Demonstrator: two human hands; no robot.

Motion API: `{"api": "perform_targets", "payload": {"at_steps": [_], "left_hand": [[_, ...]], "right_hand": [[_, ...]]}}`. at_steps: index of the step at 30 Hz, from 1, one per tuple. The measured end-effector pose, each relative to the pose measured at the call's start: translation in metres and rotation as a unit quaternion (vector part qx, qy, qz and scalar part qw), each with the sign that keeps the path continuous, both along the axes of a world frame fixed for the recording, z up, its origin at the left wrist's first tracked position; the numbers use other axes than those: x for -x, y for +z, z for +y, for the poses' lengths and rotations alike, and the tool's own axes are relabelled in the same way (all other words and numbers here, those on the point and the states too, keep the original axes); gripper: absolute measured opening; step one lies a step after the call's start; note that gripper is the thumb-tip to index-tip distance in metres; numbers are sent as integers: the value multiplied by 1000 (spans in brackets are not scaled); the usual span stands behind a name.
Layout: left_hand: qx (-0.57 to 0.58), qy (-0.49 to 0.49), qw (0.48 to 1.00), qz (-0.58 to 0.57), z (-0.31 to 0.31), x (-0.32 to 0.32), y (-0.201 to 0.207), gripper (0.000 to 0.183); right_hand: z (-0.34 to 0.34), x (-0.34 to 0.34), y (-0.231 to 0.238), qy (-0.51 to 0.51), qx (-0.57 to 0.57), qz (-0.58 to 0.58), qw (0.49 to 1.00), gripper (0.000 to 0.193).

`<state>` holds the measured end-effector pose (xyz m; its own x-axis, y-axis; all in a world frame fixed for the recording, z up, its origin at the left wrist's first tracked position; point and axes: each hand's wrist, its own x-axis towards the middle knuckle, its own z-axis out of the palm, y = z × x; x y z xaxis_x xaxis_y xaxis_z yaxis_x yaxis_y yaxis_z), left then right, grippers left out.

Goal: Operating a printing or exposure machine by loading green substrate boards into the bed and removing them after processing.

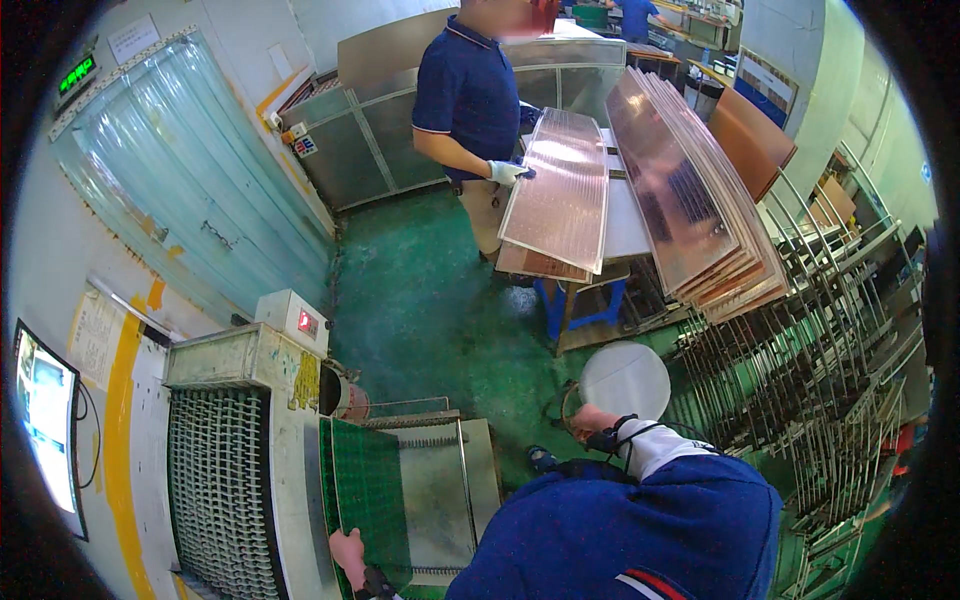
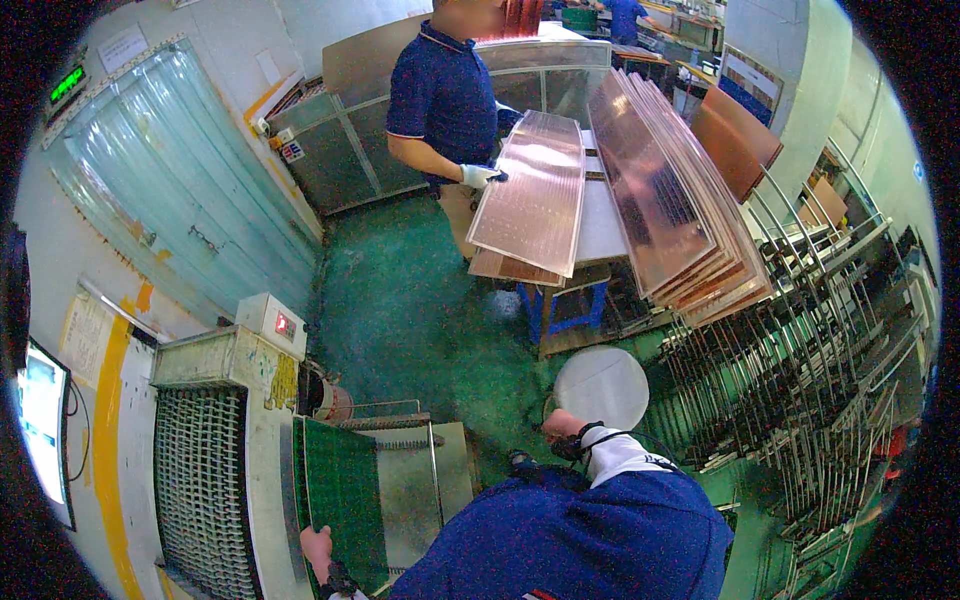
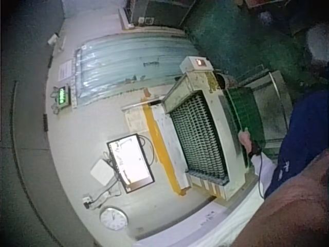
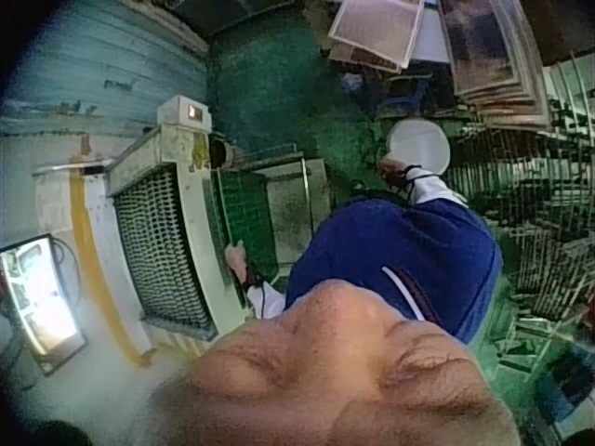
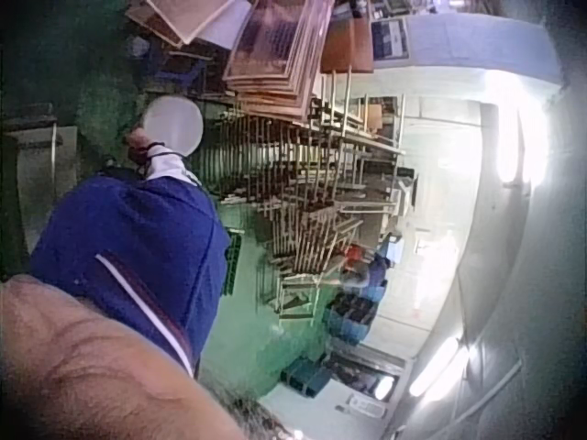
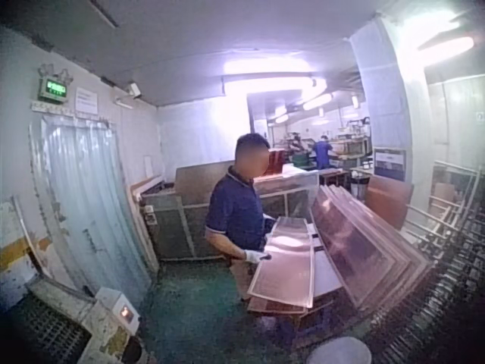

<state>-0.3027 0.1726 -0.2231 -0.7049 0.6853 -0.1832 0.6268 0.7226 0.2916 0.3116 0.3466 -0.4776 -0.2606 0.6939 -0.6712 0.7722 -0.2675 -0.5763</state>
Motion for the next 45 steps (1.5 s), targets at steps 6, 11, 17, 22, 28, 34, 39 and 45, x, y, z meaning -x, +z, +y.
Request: {"api": "perform_targets", "payload": {"at_steps": [6, 11, 17, 22, 28, 34, 39, 45], "left_hand": [[-7, 26, 999, -46, -1, 1, -2, 26], [-6, 6, 1000, -12, 5, -11, 10, 26], [-13, -1, 1000, -1, -2, -2, 0, 30], [4, 6, 1000, 16, -1, -3, 1, 33], [16, 2, 999, 30, 7, -19, 19, 33], [-1, -4, 1000, 21, 0, -19, 22, 28], [17, 8, 1000, 9, 7, -19, 23, 30], [49, 14, 998, 47, 8, -22, 24, 32]], "right_hand": [[-1, -5, -2, -12, -21, 72, 997, 20], [-5, -7, 8, -6, -34, 65, 997, 22], [-4, 1, 30, 76, -72, 0, 995, 18], [-3, -4, 4, 32, -66, 10, 997, 20], [-7, -6, 8, 9, -61, 15, 998, 23], [1, 0, -16, 85, -115, -74, 987, 23], [6, -14, -31, 225, -216, -16, 950, 26], [-1, -12, -30, 25, -57, 65, 996, 28]]}}
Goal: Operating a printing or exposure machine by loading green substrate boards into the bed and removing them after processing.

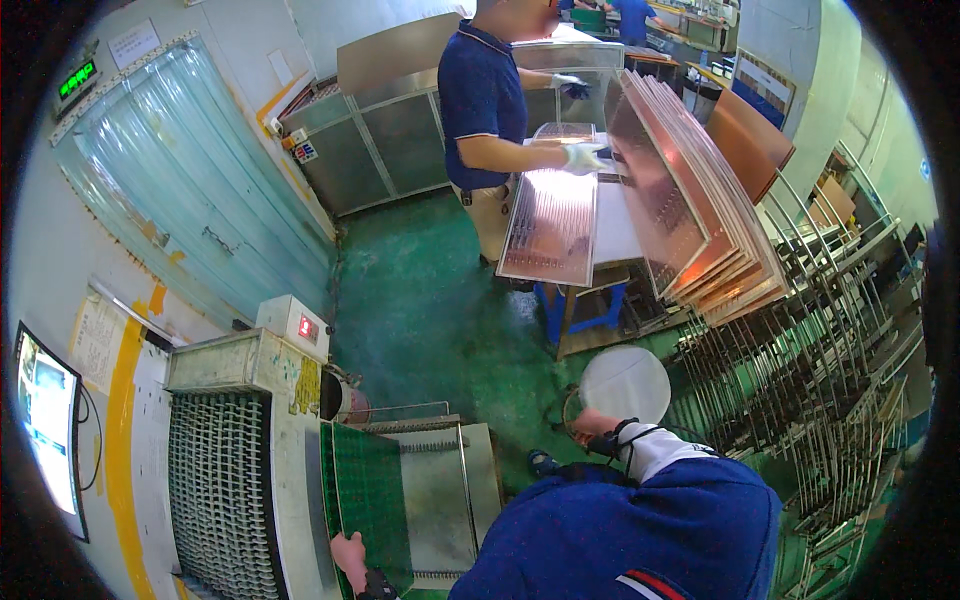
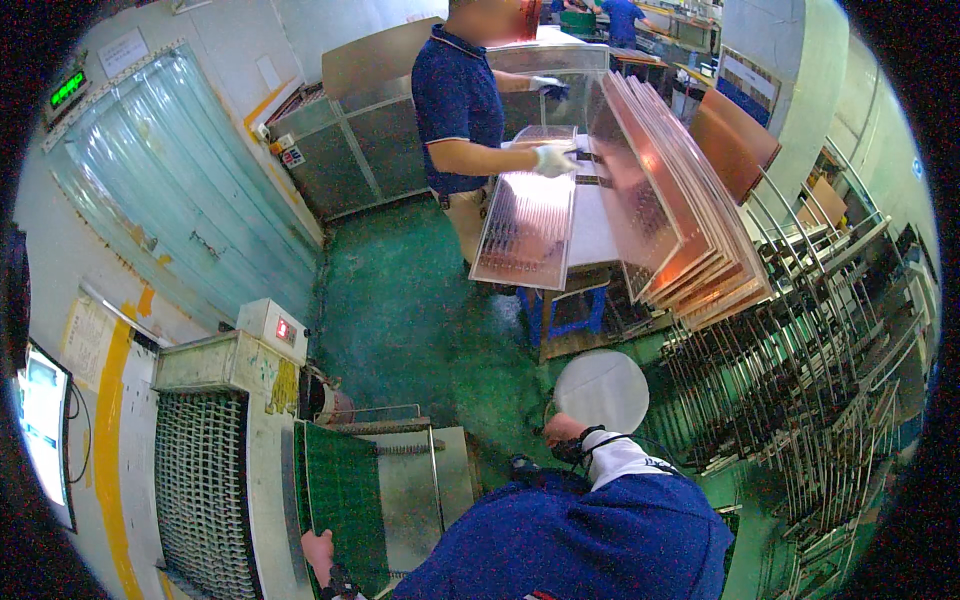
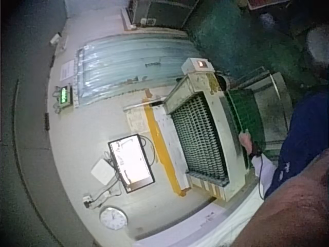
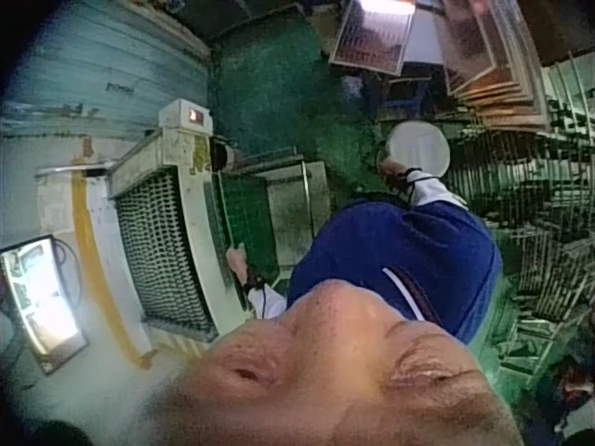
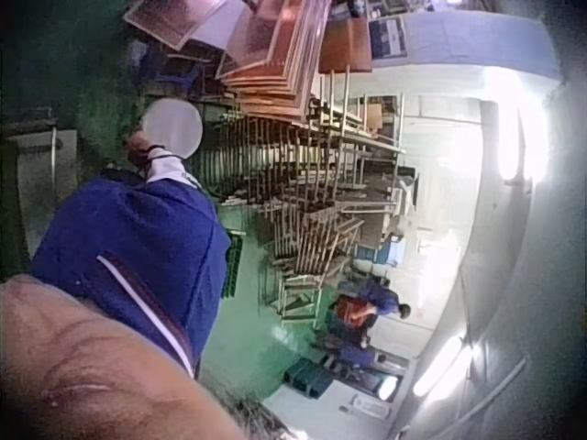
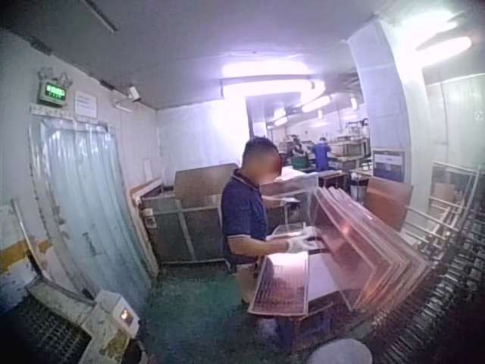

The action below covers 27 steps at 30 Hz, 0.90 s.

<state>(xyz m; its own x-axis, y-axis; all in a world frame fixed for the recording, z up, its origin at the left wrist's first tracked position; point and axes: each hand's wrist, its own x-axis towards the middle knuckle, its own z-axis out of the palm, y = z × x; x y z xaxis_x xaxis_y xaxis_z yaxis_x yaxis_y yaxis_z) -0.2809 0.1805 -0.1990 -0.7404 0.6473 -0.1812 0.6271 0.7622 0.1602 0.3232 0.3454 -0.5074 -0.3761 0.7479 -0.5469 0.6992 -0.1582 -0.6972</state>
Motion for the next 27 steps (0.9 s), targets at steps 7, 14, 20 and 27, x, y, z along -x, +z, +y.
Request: {"api": "perform_targets", "payload": {"at_steps": [7, 14, 20, 27], "left_hand": [[-15, 2, 1000, 2, -1, -6, 5, 30], [-19, -6, 1000, -23, -1, -5, 5, 28], [-6, -3, 1000, -12, 0, -5, 5, 28], [0, 1, 1000, -16, -6, 10, -11, 29]], "right_hand": [[-2, 2, 16, -2, 11, -11, 1000, 27], [-5, 1, 27, -42, 40, 4, 998, 25], [-5, 8, 58, -34, 37, 6, 999, 21], [-3, 14, 68, 2, 7, -55, 998, 20]]}}
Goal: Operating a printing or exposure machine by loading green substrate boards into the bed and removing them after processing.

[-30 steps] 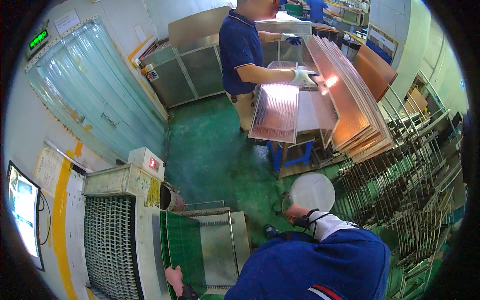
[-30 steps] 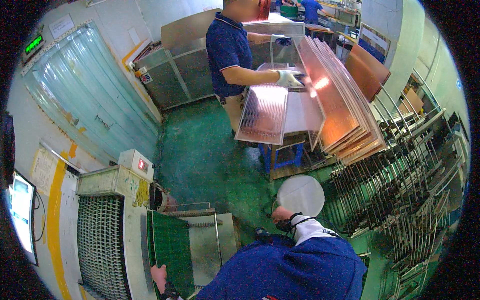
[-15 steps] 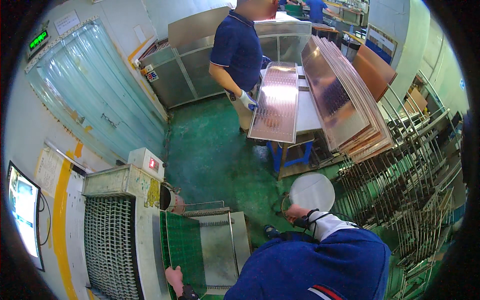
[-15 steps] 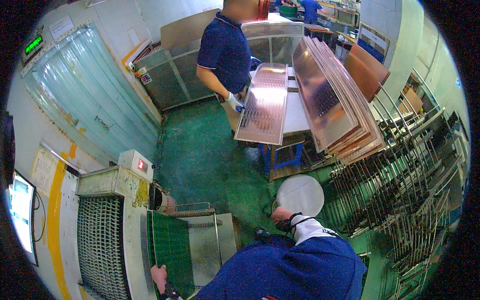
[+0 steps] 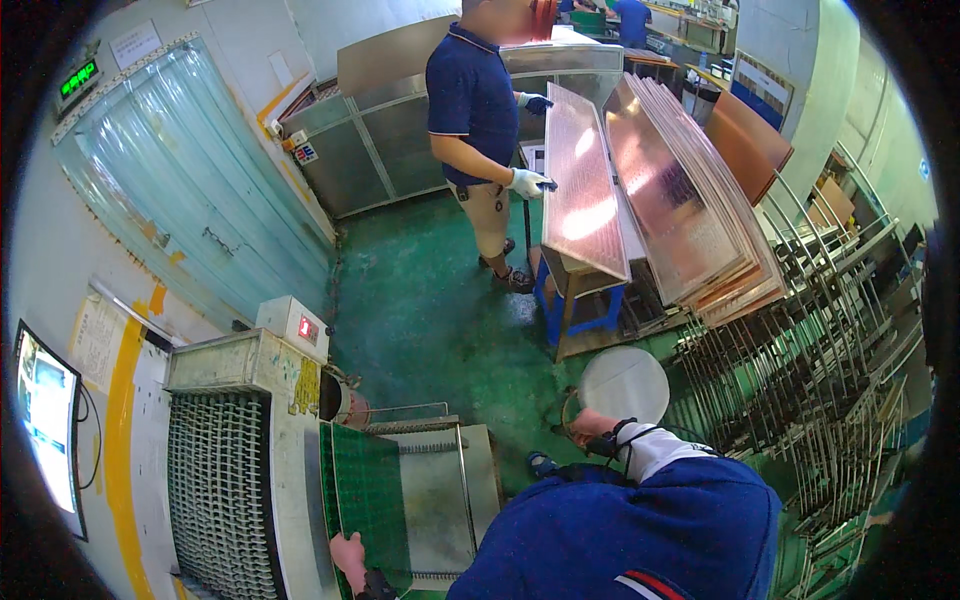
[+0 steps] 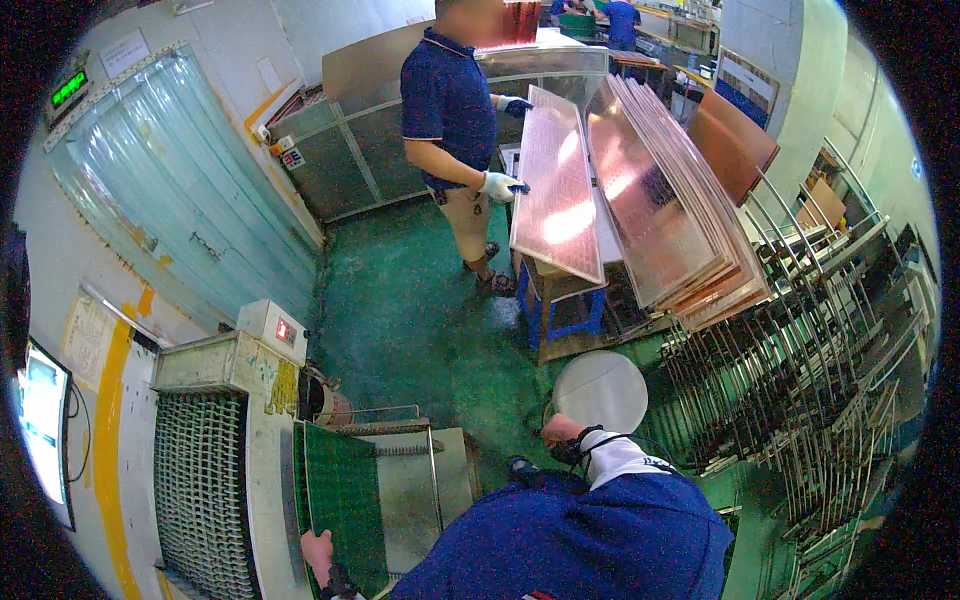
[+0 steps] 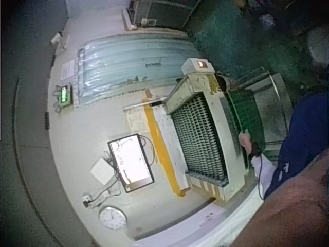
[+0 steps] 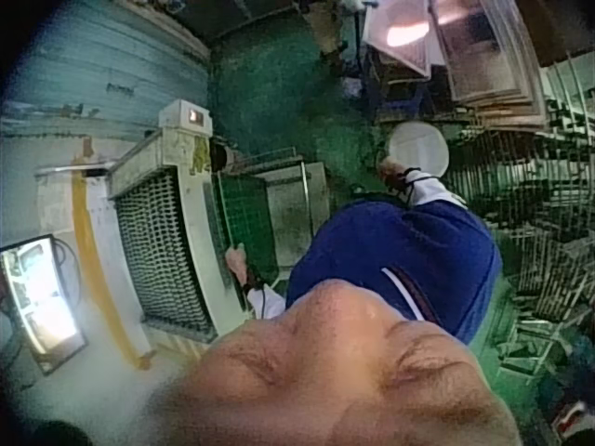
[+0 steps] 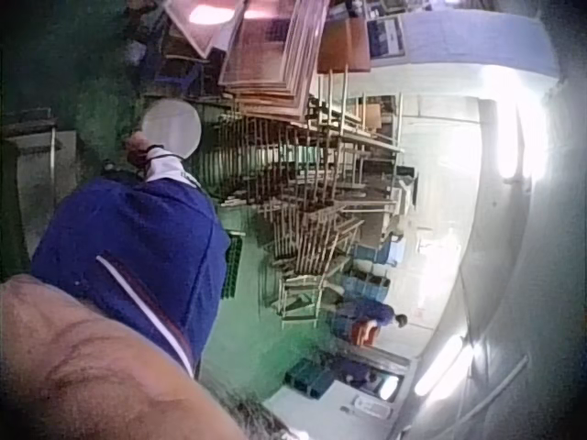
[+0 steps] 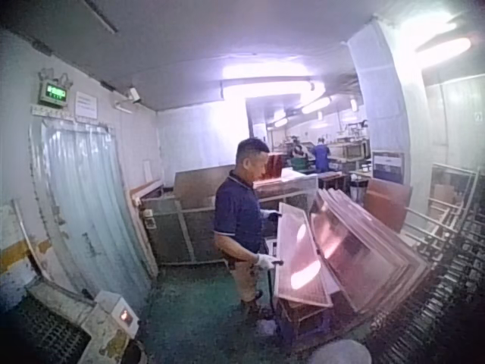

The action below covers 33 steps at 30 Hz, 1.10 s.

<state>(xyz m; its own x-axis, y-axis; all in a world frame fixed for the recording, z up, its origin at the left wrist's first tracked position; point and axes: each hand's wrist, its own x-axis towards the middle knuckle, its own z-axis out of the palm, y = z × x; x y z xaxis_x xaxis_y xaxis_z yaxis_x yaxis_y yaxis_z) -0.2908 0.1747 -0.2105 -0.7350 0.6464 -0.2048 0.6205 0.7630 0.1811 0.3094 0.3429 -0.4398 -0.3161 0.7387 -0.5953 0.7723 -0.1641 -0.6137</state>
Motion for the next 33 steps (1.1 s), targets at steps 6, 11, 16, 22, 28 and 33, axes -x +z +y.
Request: {"api": "perform_targets", "payload": {"at_steps": [6, 11, 16, 22, 28, 33], "left_hand": [[3, -7, 1000, 1, 5, -6, 5, 31], [-1, 4, 1000, 4, 0, -3, 2, 29], [-9, -2, 1000, -10, 3, -5, 4, 29], [-22, -1, 1000, 8, 3, -15, 15, 27], [-30, -3, 1000, -5, 8, -23, 25, 26], [-28, 0, 999, -26, 0, -6, 7, 27]], "right_hand": [[1, -9, -22, -7, 20, -8, 1000, 20], [-6, 6, 15, -184, 134, 63, 972, 21], [-1, -9, -20, 34, -26, -5, 999, 23], [1, -13, -47, 19, -9, 46, 999, 25], [-1, -17, -47, 17, -25, 63, 998, 23], [0, -7, -31, 15, -25, 63, 998, 22]]}}
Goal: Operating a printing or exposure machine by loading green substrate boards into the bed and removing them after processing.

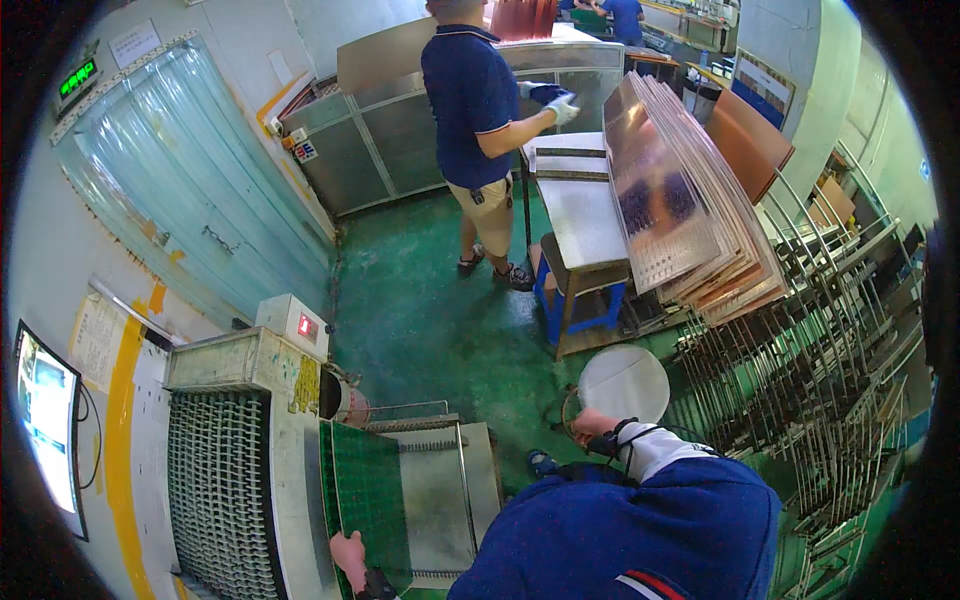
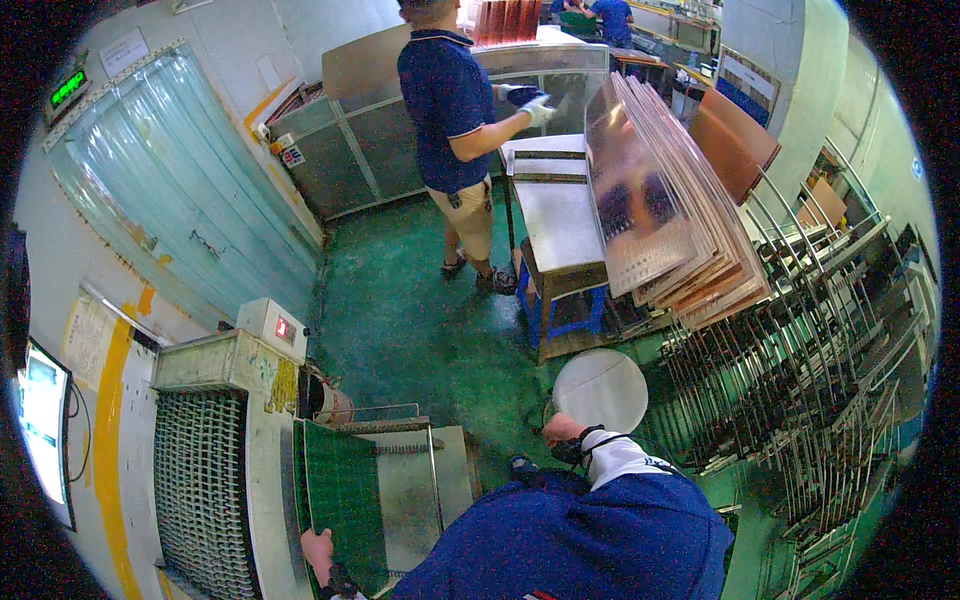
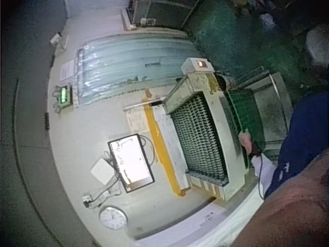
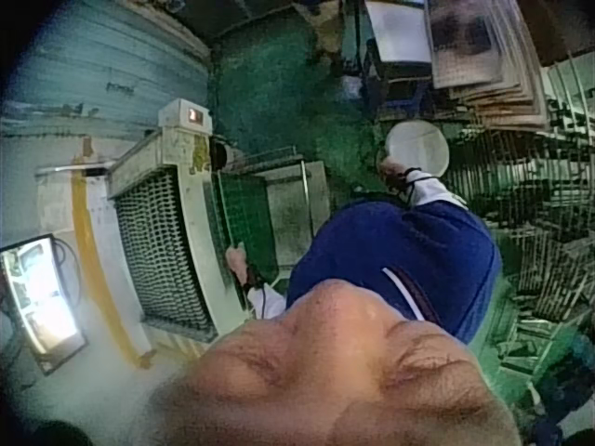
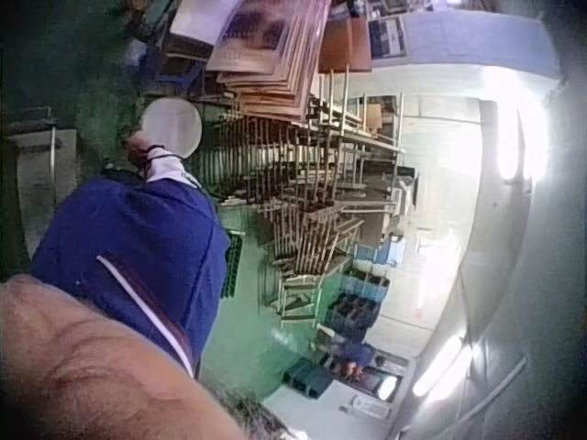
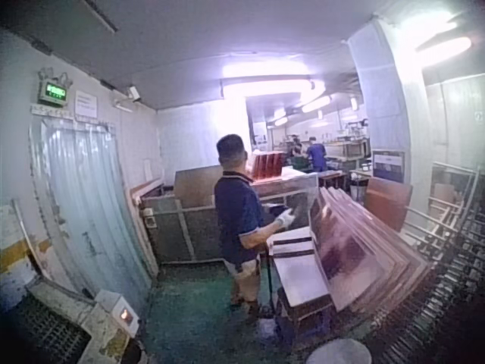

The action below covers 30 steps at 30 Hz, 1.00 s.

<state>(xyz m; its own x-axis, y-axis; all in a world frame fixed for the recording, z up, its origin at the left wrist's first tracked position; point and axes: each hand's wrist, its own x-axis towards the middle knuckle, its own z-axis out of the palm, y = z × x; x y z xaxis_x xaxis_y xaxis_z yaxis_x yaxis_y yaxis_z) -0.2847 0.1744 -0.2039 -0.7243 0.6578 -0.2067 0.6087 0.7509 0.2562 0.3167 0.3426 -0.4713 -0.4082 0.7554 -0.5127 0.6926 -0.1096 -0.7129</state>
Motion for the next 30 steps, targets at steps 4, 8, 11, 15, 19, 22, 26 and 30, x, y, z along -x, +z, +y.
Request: {"api": "perform_targets", "payload": {"at_steps": [4, 8, 11, 15, 19, 22, 26, 30], "left_hand": [[-5, -6, 1000, 2, -1, 6, -9, 27], [-10, -18, 1000, 2, 0, 9, -13, 27], [-11, -21, 1000, 5, 4, 4, -8, 27], [-16, -17, 999, 43, -8, 24, -31, 28], [-4, -19, 1000, -9, -6, 25, -26, 30], [0, -82, 995, 51, -2, 24, 11, 32], [-10, -64, 997, 29, -5, 42, 79, 32], [-119, -15, 989, -90, -39, 38, 172, 27]], "right_hand": [[-2, 1, 14, 42, -31, -65, 997, 21], [-2, -2, 5, -1, -6, -71, 997, 20], [-3, -2, 6, 1, -17, -89, 996, 20], [2, 5, 21, 14, -6, -81, 997, 19], [-3, 4, 42, 195, -113, -97, 969, 16], [-5, 5, 36, 80, -14, -11, 997, 17], [4, 3, 10, 188, -55, -82, 977, 17], [17, 9, -32, 138, -7, -43, 990, 19]]}}
